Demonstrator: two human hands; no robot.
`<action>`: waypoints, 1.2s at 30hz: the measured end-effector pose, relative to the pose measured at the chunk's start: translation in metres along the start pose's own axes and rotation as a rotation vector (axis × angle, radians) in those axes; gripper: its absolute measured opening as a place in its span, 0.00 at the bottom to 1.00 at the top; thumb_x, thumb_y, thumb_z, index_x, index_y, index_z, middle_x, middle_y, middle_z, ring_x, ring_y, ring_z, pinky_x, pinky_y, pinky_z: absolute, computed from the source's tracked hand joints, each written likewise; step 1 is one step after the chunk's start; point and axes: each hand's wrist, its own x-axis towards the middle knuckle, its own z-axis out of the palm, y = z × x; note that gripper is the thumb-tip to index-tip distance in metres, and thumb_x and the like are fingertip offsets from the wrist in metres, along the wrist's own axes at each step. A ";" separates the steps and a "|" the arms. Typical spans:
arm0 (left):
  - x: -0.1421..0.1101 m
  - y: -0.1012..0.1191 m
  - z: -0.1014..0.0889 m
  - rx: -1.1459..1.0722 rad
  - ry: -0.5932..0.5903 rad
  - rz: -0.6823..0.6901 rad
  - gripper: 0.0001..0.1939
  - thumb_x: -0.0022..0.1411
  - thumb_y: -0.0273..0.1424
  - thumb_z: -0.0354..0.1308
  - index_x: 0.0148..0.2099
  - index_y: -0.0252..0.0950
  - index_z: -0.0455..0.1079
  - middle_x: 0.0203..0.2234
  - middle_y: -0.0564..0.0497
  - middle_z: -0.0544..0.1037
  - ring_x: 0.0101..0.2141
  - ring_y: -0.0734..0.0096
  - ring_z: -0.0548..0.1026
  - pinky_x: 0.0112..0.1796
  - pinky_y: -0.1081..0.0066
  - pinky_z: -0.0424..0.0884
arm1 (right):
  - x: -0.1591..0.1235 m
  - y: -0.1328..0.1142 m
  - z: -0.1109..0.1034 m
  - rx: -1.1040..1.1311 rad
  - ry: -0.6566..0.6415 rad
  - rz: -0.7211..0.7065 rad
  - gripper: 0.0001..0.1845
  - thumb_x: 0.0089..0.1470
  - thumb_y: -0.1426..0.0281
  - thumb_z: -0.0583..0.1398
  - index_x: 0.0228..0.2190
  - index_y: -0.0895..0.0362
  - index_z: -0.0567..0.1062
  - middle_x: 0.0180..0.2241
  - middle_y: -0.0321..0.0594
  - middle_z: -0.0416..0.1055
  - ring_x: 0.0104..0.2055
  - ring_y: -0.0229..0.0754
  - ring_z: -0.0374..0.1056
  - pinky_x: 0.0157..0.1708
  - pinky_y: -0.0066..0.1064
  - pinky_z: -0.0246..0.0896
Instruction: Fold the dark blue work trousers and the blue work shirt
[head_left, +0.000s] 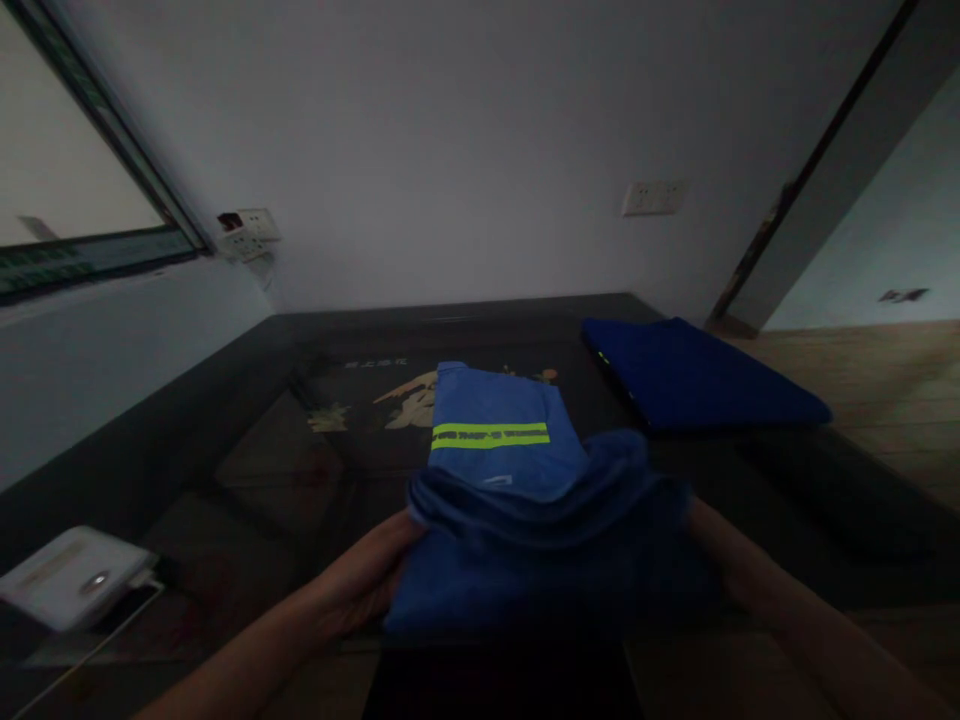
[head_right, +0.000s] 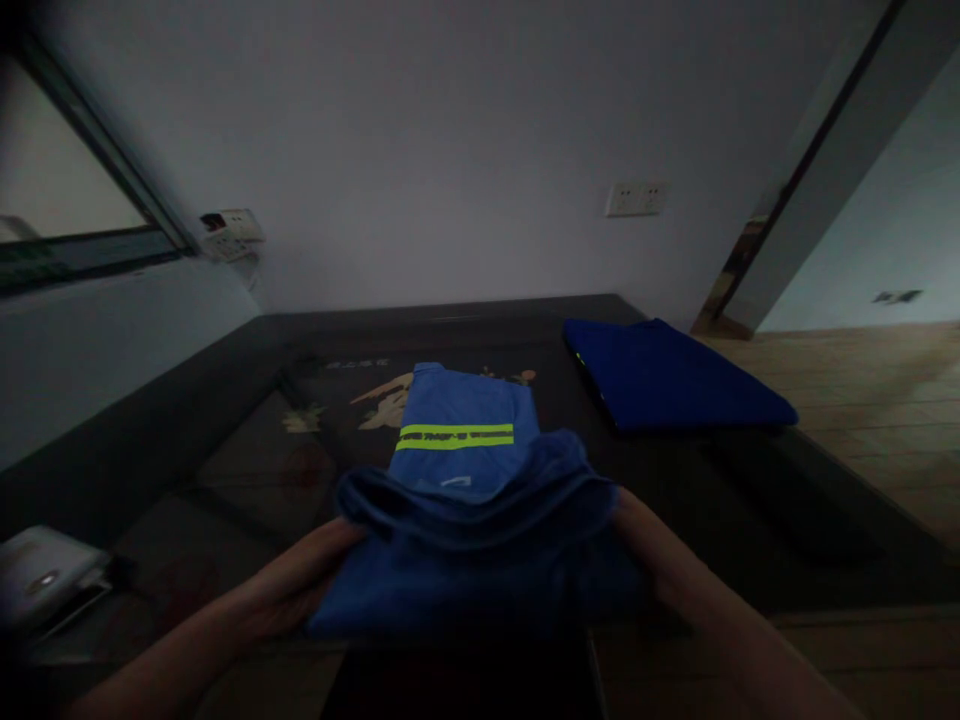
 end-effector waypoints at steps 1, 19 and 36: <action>0.005 -0.001 -0.003 -0.004 -0.021 -0.034 0.27 0.53 0.35 0.64 0.55 0.35 0.64 0.40 0.44 0.78 0.37 0.63 0.78 0.40 0.66 0.73 | 0.007 -0.005 0.002 0.030 -0.024 0.061 0.23 0.49 0.49 0.58 0.37 0.54 0.78 0.31 0.45 0.78 0.35 0.51 0.74 0.37 0.41 0.69; 0.075 0.068 -0.018 1.422 -0.051 0.808 0.15 0.61 0.35 0.54 0.51 0.40 0.67 0.49 0.46 0.69 0.52 0.61 0.65 0.54 0.58 0.60 | 0.050 -0.036 -0.022 -0.527 0.202 -0.382 0.21 0.45 0.54 0.62 0.38 0.55 0.72 0.33 0.39 0.69 0.33 0.41 0.66 0.33 0.33 0.62; 0.098 0.066 -0.030 1.388 0.058 0.707 0.05 0.59 0.31 0.51 0.39 0.37 0.64 0.36 0.49 0.72 0.38 0.65 0.71 0.40 0.66 0.67 | 0.088 -0.023 -0.017 -0.505 0.129 -0.277 0.16 0.44 0.63 0.64 0.31 0.55 0.65 0.29 0.35 0.66 0.32 0.39 0.64 0.30 0.30 0.59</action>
